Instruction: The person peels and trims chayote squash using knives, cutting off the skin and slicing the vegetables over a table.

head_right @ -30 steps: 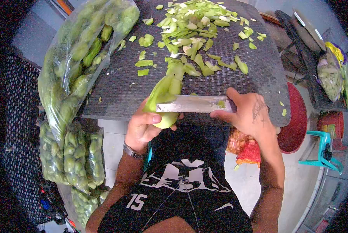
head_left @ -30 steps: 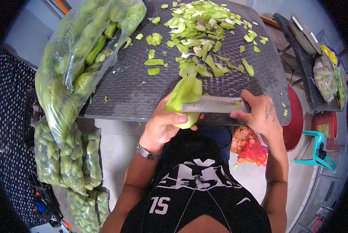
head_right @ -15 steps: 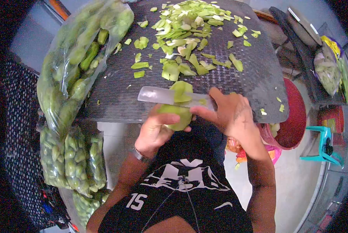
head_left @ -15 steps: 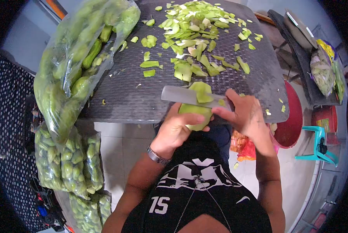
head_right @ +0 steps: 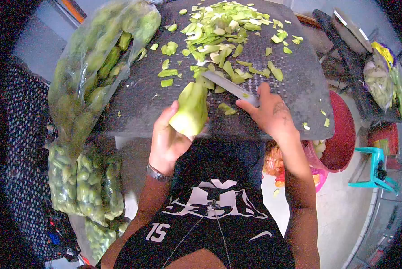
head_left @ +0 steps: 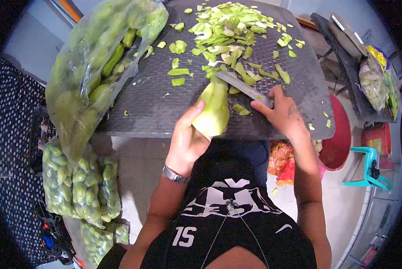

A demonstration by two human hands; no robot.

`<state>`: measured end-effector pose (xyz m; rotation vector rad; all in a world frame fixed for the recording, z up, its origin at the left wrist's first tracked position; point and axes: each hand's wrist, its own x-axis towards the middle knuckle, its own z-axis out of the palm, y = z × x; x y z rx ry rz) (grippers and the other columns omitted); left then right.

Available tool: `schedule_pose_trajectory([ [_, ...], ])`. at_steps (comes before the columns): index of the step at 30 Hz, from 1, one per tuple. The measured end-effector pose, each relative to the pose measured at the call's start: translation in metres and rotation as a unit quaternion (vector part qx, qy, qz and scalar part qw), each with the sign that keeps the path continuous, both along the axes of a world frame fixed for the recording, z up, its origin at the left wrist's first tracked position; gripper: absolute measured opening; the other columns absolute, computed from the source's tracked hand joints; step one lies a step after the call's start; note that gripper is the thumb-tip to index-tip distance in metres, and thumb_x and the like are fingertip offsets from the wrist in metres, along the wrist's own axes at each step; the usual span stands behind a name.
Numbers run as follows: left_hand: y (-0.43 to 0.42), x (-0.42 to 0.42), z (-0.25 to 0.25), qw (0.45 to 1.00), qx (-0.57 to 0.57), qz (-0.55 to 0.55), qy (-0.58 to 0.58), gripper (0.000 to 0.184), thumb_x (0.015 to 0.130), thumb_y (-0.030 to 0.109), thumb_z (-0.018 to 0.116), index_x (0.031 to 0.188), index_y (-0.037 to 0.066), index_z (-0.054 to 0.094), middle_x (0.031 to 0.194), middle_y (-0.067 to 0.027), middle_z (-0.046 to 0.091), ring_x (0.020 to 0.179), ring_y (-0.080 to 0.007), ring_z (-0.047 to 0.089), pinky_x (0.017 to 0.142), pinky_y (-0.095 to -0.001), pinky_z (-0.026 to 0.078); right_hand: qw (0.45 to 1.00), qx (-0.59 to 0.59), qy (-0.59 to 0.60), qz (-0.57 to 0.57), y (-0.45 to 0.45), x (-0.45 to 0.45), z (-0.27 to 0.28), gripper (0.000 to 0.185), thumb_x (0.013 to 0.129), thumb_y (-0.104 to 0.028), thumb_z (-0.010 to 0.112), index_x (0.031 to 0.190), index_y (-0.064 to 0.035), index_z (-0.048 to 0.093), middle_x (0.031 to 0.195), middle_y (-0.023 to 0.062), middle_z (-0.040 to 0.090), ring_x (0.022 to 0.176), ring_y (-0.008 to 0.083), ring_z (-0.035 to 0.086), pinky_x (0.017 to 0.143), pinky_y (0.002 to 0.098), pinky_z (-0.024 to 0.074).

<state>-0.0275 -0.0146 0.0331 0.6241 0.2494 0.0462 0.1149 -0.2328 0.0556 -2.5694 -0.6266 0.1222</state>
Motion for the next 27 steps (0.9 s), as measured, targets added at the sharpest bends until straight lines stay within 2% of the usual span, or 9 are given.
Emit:
schedule_pose_trajectory([
  [5,0.006,0.0,-0.004,0.999,-0.04,-0.028,-0.009,0.062,0.094,0.034,0.064,0.141,-0.004,0.052,0.125,-0.0189,0.066,0.104,-0.0356,0.069,0.089,-0.048,0.058,0.98,0.002,-0.197,0.038,0.0,-0.001,-0.027,0.053,0.088,-0.044,0.077,0.109,0.0005,0.058,0.089,0.0226,0.064,0.089,0.0448,0.064,0.079,0.0506,0.0494],
  [9,0.008,-0.001,0.001,0.998,-0.06,-0.026,-0.013,0.062,0.093,0.036,0.064,0.141,-0.002,0.052,0.125,-0.0194,0.066,0.103,-0.038,0.069,0.088,-0.0483,0.059,0.945,0.055,-0.32,0.048,-0.002,-0.027,0.001,0.041,0.089,-0.034,0.076,0.101,0.0021,0.06,0.082,0.0212,0.061,0.084,0.0435,0.064,0.077,0.0496,0.0505],
  [12,0.011,-0.001,-0.003,0.998,-0.057,-0.017,-0.017,0.061,0.093,0.036,0.064,0.14,-0.001,0.053,0.125,-0.0197,0.066,0.104,-0.0388,0.069,0.088,-0.0494,0.059,0.995,0.037,-0.04,0.085,-0.033,-0.069,0.017,0.026,0.09,-0.025,0.074,0.092,-0.0008,0.064,0.081,0.0231,0.064,0.078,0.0454,0.064,0.072,0.0535,0.0512],
  [14,0.013,0.001,-0.006,0.998,-0.055,-0.015,-0.02,0.06,0.093,0.036,0.064,0.14,-0.001,0.054,0.125,-0.0197,0.066,0.104,-0.0391,0.069,0.088,-0.0503,0.059,0.987,0.001,0.015,0.162,-0.059,-0.091,-0.002,0.022,0.089,-0.022,0.073,0.085,-0.0013,0.065,0.077,0.0235,0.064,0.076,0.0451,0.064,0.069,0.0519,0.0514],
  [15,0.015,0.001,-0.006,0.998,-0.053,-0.014,-0.018,0.06,0.093,0.036,0.064,0.139,-0.001,0.054,0.125,-0.0197,0.066,0.104,-0.0391,0.069,0.088,-0.0508,0.059,0.981,-0.056,0.114,0.147,-0.067,-0.096,-0.017,0.022,0.089,-0.024,0.073,0.088,-0.0022,0.066,0.08,0.0247,0.065,0.078,0.0463,0.065,0.071,0.0544,0.0514],
  [16,0.016,0.001,-0.007,0.999,-0.051,-0.011,-0.016,0.059,0.093,0.036,0.064,0.139,-0.001,0.055,0.125,-0.0197,0.066,0.104,-0.0392,0.069,0.088,-0.0512,0.058,0.977,-0.081,0.136,0.144,-0.079,-0.102,-0.043,0.026,0.091,-0.028,0.07,0.092,-0.0029,0.067,0.081,0.025,0.066,0.083,0.047,0.067,0.075,0.0565,0.052],
  [21,0.019,0.001,-0.013,1.0,-0.015,-0.003,0.005,0.067,0.094,0.041,0.061,0.145,0.0,0.05,0.131,-0.0217,0.063,0.105,-0.0406,0.068,0.088,-0.0496,0.06,0.973,-0.148,0.165,0.068,-0.131,-0.125,-0.168,0.027,0.092,-0.025,0.068,0.087,0.0008,0.063,0.084,0.0249,0.068,0.084,0.0468,0.067,0.071,0.053,0.0517],
  [25,0.016,0.002,-0.005,1.0,0.003,0.016,0.017,0.061,0.095,0.038,0.063,0.141,-0.001,0.053,0.123,-0.0214,0.067,0.09,-0.0376,0.073,0.076,-0.0437,0.063,0.976,-0.113,0.176,0.062,-0.134,-0.132,-0.17,0.027,0.093,-0.026,0.069,0.09,0.0002,0.065,0.083,0.0234,0.067,0.085,0.0443,0.067,0.072,0.0507,0.0526],
  [27,0.015,0.003,-0.006,0.992,0.119,0.037,0.034,0.051,0.094,0.032,0.069,0.131,0.0,0.056,0.11,-0.0171,0.07,0.081,-0.0318,0.073,0.068,-0.0384,0.062,0.976,-0.056,0.195,0.082,-0.12,-0.13,-0.147,0.029,0.096,-0.031,0.065,0.094,-0.0019,0.067,0.09,0.0222,0.067,0.092,0.0424,0.065,0.08,0.0519,0.0519],
])
